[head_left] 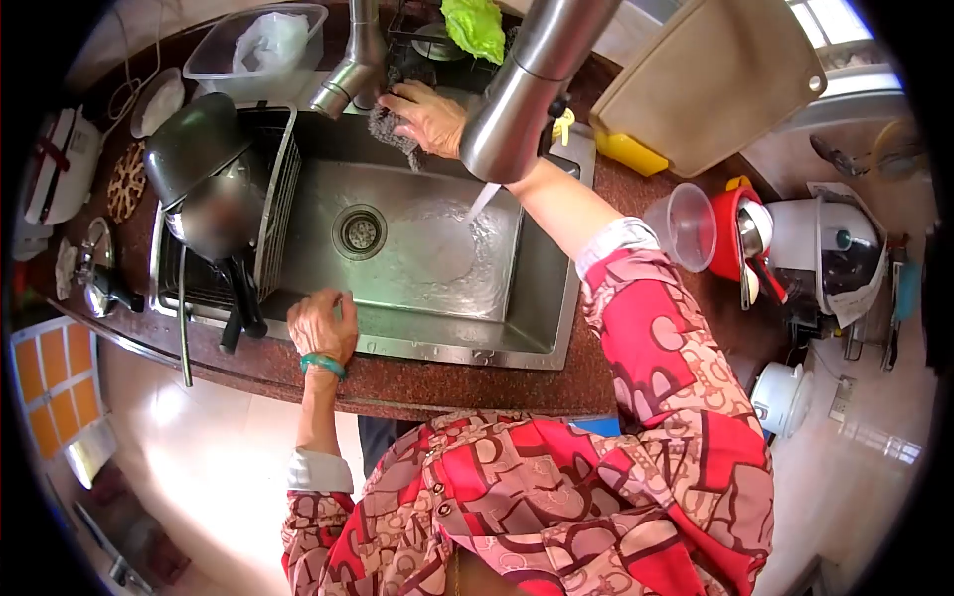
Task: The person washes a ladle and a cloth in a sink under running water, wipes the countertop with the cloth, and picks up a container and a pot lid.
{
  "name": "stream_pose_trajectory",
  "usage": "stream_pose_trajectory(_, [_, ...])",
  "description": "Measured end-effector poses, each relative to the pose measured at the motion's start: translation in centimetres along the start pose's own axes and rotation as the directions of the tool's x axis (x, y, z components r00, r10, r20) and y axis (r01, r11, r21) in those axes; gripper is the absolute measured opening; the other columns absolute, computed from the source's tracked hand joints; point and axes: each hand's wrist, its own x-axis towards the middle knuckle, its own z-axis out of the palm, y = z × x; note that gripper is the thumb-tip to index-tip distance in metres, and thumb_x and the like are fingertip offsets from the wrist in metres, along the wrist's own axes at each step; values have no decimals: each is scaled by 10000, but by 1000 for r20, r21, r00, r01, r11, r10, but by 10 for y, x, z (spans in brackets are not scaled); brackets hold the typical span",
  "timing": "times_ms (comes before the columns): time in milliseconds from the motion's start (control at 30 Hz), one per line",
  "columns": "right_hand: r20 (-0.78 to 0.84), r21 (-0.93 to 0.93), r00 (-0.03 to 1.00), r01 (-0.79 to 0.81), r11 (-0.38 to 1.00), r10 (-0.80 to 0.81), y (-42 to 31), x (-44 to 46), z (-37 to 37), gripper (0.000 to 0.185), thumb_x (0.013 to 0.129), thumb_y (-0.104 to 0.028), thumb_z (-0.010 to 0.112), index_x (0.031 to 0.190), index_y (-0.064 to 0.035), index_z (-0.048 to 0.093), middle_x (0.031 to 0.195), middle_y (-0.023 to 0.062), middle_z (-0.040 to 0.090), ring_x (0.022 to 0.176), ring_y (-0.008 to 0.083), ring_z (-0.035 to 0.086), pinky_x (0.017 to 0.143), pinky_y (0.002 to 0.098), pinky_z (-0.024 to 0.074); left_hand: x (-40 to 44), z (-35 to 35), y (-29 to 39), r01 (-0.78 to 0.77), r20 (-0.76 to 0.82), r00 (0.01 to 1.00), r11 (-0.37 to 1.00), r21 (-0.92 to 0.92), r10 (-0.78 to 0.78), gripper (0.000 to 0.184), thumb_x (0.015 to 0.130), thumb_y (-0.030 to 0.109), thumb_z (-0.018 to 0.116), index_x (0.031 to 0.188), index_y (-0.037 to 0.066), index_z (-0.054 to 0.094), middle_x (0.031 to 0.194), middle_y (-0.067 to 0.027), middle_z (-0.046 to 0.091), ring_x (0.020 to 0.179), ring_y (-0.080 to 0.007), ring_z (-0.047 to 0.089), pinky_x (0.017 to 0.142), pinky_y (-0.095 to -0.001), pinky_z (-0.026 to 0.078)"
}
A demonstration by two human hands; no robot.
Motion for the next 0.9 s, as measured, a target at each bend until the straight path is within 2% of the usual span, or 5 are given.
stream_pose_trajectory(300, [-119,132,847,-504,854,518,-58,-52,-50,390,783,-104,541,1149,-10,445,1080,164,523,1019,265,508,888,346,407,-3,-3,2,15,25,1000,1000,-22,-14,135,716,198,587,695,65,607,709,-105,602,708,-288,555,744,-383,405])
stream_pose_trajectory(533, [-48,-545,820,-500,673,570,-90,-99,-76,392,706,-32,492,1097,-2,479,1106,221,478,1051,366,464,859,382,421,-3,-3,1,39,71,997,999,-16,-37,194,732,244,574,723,55,619,727,-112,614,729,-296,562,753,-385,403])
stream_pose_trajectory(700, [-278,-144,591,-805,575,757,-140,-158,-105,197,762,-79,525,941,-33,597,805,224,588,776,354,583,674,385,471,-5,12,-12,13,31,999,1000,-5,-13,209,742,279,565,737,77,619,734,-119,617,744,-297,570,749,-390,409])
stream_pose_trajectory(800, [-141,546,369,-745,383,919,-196,-173,-116,244,818,-64,522,1025,61,560,917,42,604,832,109,536,741,240,430,-4,-2,-7,18,87,996,995,-97,-10,241,793,321,536,808,87,594,803,-134,620,767,-311,580,737,-397,419])
stream_pose_trajectory(900, [-121,613,469,-658,437,875,-245,-147,-95,222,812,-45,517,1008,43,574,887,28,598,774,64,514,700,209,428,8,1,-33,164,196,980,649,-743,-23,432,856,421,453,1013,39,581,972,-90,617,934,-240,570,810,-334,415])
